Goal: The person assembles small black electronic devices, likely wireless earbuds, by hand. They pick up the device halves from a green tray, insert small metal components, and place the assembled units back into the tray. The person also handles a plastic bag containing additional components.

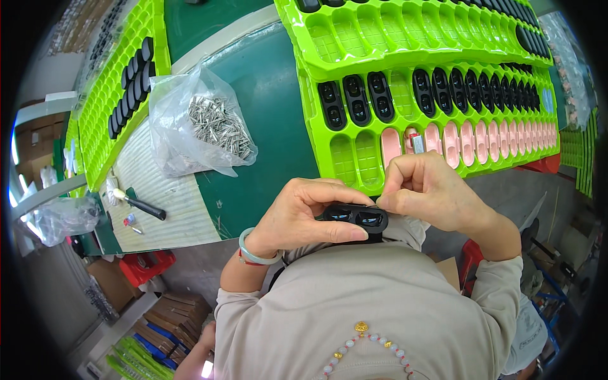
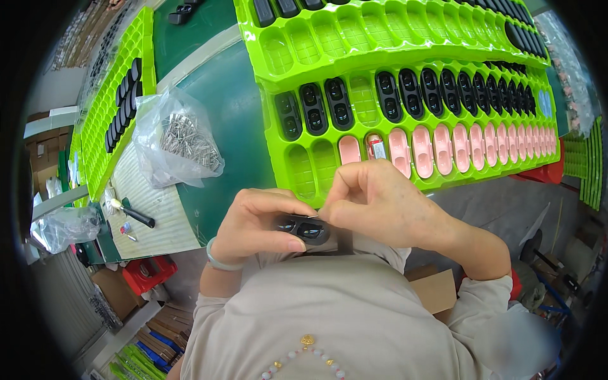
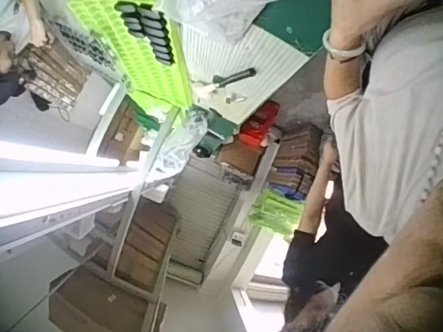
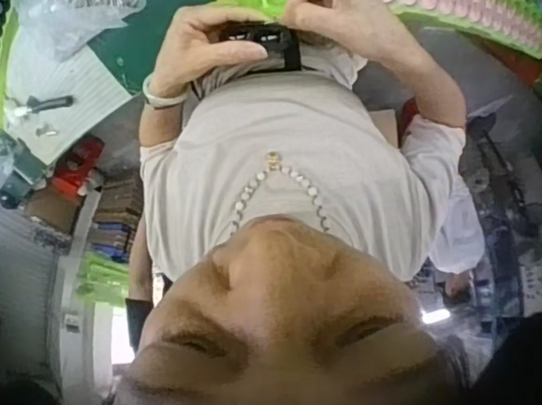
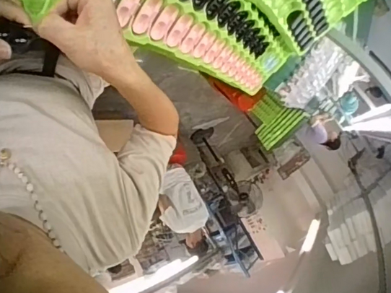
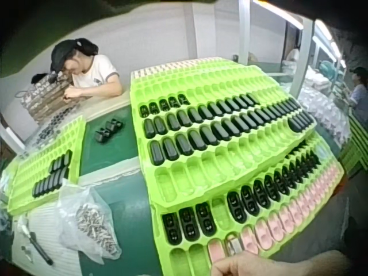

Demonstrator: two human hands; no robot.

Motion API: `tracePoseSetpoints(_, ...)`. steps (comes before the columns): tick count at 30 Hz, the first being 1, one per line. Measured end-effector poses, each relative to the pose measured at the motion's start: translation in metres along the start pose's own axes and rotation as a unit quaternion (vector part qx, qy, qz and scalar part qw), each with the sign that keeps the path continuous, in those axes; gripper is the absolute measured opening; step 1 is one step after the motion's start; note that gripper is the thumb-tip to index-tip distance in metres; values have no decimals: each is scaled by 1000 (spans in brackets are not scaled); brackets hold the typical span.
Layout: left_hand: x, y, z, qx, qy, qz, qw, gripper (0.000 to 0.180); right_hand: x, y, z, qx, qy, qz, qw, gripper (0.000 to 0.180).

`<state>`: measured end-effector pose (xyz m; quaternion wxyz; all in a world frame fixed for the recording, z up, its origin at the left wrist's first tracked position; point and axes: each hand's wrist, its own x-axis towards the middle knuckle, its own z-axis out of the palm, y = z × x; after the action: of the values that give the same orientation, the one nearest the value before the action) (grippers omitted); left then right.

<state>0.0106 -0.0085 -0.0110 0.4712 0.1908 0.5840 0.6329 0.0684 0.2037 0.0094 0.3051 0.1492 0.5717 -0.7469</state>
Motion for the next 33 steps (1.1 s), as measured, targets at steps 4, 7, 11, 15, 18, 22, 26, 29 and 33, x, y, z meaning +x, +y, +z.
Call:
tracePoseSetpoints(4, -4, 4, 5, 119, 34, 42, 991, 34, -6, -1, -1, -146, 31, -61, 987, 10)
tracePoseSetpoints(7, -3, -2, 6, 165, 35, 128, 977, 34, -11, -6, -3, -270, 19, -159, 949, 10)
tracePoseSetpoints(11, -3, -4, 7, 132, 25, 123, 983, 34, -13, -4, -5, -162, 0, -91, 983, 12)
tracePoseSetpoints(15, -2, -10, 8, 80, 12, 104, 991, 34, -10, -6, -6, -53, -13, -4, 999, 13)
tracePoseSetpoints(18, -2, -12, 9, 63, 13, 103, 993, 35, -10, -4, -5, -39, -17, 2, 999, 12)
tracePoseSetpoints(22, -4, -7, 9, 154, 34, 110, 981, 35, -12, -4, -4, -174, 14, -36, 984, 13)
tracePoseSetpoints(26, -8, -1, 13, 186, 28, 126, 974, 34, -17, -10, -7, -300, -11, -128, 945, 14)
tracePoseSetpoints(29, -13, -2, 21, 191, 31, 114, 974, 33, -18, -5, -8, -306, -29, -128, 943, 14)
tracePoseSetpoints(33, -24, -10, 27, 195, 40, 124, 972, 32, -25, 5, 1, -299, -29, -127, 945, 14)
